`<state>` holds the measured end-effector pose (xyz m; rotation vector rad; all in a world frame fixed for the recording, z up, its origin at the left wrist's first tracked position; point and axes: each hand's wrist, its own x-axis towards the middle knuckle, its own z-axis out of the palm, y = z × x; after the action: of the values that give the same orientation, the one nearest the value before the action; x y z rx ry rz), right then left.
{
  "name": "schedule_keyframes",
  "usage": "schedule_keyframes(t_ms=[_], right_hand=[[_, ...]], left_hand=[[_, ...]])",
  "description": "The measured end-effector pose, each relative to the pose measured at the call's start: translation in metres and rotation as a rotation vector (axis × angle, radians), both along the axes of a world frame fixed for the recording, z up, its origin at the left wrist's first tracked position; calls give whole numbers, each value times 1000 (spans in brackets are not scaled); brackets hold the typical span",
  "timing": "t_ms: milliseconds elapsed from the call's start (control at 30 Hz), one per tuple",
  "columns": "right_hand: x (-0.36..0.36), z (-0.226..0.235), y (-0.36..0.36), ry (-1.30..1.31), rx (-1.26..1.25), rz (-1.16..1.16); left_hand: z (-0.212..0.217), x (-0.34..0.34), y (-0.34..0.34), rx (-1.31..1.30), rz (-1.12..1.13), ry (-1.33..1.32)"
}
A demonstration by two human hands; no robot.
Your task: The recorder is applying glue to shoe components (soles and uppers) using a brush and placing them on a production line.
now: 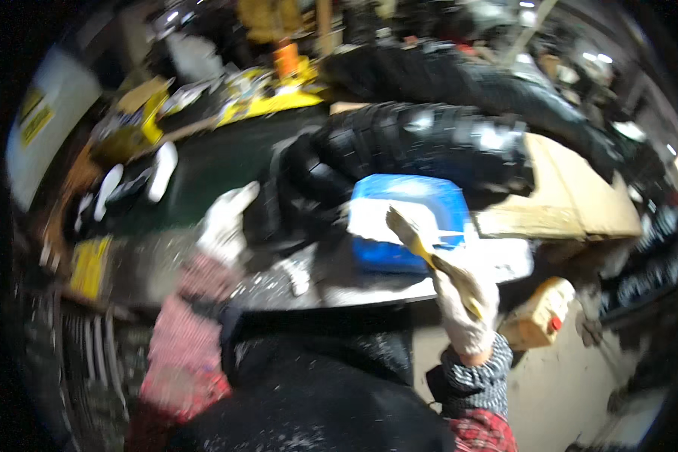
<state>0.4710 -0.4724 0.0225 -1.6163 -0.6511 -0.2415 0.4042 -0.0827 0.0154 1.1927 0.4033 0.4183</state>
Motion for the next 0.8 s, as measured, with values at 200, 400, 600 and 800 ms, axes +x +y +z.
schedule_keyframes(t_ms=[200, 400, 600, 800], right_hand=[[47, 54, 15, -422, -207, -82], [88, 43, 43, -346, -733, -157], [52, 42, 27, -389, -257, -150], [16, 39, 18, -190, -287, -228]], left_hand=[[71, -125, 1, 934, 308, 288], [-9, -200, 63, 1529, -125, 1075], [18, -216, 66, 1477, 372, 625], [-18, -215, 112, 1297, 288, 717]])
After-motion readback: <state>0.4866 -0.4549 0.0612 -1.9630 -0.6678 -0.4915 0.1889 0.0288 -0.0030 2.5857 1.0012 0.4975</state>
